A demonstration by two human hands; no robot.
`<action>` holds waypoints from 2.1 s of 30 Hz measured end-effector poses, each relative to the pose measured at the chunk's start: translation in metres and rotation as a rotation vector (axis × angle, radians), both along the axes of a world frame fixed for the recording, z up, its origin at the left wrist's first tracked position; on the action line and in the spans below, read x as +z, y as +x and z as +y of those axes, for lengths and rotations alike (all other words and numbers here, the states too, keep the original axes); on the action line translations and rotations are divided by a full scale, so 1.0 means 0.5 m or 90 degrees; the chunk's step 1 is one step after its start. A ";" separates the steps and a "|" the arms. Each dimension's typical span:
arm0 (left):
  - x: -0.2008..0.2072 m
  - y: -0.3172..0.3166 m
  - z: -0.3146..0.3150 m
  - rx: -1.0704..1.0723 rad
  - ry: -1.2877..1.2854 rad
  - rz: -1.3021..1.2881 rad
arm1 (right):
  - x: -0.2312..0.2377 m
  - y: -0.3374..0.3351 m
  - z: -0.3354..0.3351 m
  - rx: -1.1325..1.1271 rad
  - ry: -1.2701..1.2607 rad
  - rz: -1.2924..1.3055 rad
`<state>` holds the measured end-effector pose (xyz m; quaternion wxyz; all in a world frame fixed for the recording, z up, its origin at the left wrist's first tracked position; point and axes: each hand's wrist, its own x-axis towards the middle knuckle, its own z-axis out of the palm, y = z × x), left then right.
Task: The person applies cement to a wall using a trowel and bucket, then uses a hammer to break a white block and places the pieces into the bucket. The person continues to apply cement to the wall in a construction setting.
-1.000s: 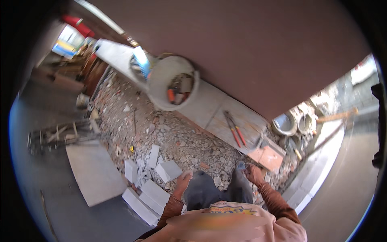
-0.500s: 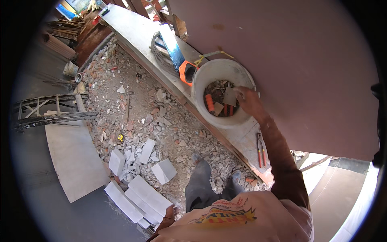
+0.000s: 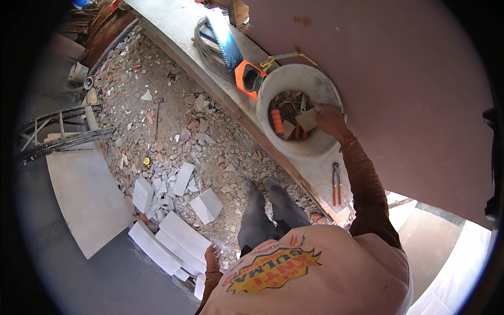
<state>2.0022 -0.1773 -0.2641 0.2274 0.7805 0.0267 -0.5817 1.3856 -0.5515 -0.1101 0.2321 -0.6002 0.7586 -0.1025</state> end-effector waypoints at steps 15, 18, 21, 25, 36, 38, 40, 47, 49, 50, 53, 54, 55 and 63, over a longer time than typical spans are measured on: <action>-0.122 -0.203 0.088 -0.093 -0.043 0.031 | 0.073 0.025 0.281 -0.156 -0.613 -0.145; -0.105 -0.200 0.061 0.031 -0.063 0.038 | -0.004 -0.008 0.367 -0.408 -0.597 -0.288; -0.077 -0.206 0.045 -0.042 -0.097 0.035 | -0.098 -0.057 0.443 -0.419 -0.367 -0.250; -0.038 -0.221 0.014 -0.067 -0.095 0.020 | -0.211 -0.087 0.452 -0.323 -0.233 -0.223; -0.035 -0.254 -0.017 -0.083 -0.067 0.012 | -0.331 -0.131 0.414 -0.257 -0.204 -0.204; -0.043 -0.255 -0.006 -0.076 -0.060 0.018 | -0.332 -0.135 0.412 -0.305 -0.123 -0.202; -0.048 -0.252 0.010 -0.080 -0.050 -0.010 | -0.328 -0.135 0.411 -0.304 -0.146 -0.228; -0.059 -0.233 0.021 -0.116 -0.038 -0.007 | -0.260 -0.119 0.417 -0.377 -0.283 -0.134; -0.054 -0.230 0.022 -0.084 0.000 -0.030 | -0.205 -0.113 0.413 -0.359 -0.348 -0.173; -0.051 -0.231 0.023 -0.087 -0.042 -0.008 | -0.170 -0.109 0.407 -0.388 -0.352 -0.184; -0.041 -0.239 0.026 -0.070 -0.099 0.027 | -0.044 -0.089 0.364 -0.279 -0.435 -0.196; -0.039 -0.244 0.027 -0.064 -0.109 0.036 | -0.001 -0.082 0.344 -0.258 -0.453 -0.198; -0.038 -0.248 0.028 -0.058 -0.081 0.025 | 0.040 -0.081 0.319 -0.190 -0.464 -0.189; -0.103 -0.237 0.090 0.037 -0.138 0.044 | 0.108 -0.034 0.019 0.183 -0.265 -0.112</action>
